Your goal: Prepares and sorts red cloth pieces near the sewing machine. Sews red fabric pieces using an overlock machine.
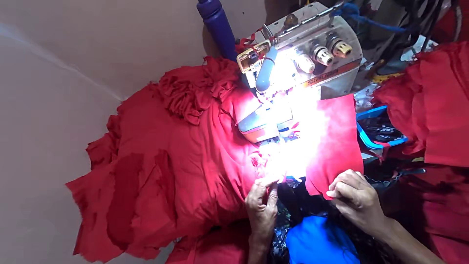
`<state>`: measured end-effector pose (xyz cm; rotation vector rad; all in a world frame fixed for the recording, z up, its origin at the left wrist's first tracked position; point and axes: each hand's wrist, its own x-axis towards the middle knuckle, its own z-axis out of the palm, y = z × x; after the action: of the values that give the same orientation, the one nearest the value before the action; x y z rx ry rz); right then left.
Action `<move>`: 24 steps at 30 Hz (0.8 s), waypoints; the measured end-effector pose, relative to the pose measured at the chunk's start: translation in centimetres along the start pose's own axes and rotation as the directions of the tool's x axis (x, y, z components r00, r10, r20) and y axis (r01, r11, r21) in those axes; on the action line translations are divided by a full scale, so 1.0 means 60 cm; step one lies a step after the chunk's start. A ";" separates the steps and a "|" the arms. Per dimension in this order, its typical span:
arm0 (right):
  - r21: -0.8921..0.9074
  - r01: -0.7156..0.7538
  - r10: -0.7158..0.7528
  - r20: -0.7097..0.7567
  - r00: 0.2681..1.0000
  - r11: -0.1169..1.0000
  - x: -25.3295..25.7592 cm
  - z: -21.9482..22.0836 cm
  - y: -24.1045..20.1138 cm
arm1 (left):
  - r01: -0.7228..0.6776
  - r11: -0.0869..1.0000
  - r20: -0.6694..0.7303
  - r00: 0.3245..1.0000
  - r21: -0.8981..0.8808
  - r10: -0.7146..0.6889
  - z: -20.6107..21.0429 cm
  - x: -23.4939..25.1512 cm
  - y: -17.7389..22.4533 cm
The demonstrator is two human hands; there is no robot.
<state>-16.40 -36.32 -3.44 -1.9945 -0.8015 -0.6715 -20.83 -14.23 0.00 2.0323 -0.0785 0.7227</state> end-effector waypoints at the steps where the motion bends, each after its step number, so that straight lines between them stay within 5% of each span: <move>1: 0.043 -0.046 0.045 0.014 0.999 0.998 0.003 -0.002 -0.002 | 0.006 1.000 0.014 1.000 -0.016 -0.006 0.006 -0.004 0.002; 6: 0.218 -0.186 0.145 0.192 0.971 0.958 0.010 -0.030 0.000 | -0.013 0.994 0.107 0.994 -0.107 0.024 0.023 -0.016 0.011; 12: 0.323 -0.265 0.214 0.185 0.959 0.908 0.024 -0.035 0.001 | -0.105 0.979 0.164 0.977 -0.174 0.134 0.056 -0.029 0.014; 18: 0.410 -0.331 0.263 0.215 0.941 0.850 0.026 -0.037 -0.001 | 0.266 0.872 0.237 0.955 -0.411 -0.180 0.078 -0.033 0.043; 24: 0.427 -0.349 0.241 0.286 0.927 0.834 0.033 -0.057 0.005 | 0.322 0.867 0.238 0.940 -0.379 -0.245 0.084 -0.033 0.033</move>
<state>-15.41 -38.85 -0.52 -1.6988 -0.6801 -0.0522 -20.78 -19.83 -1.46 1.6464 -0.0313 0.2970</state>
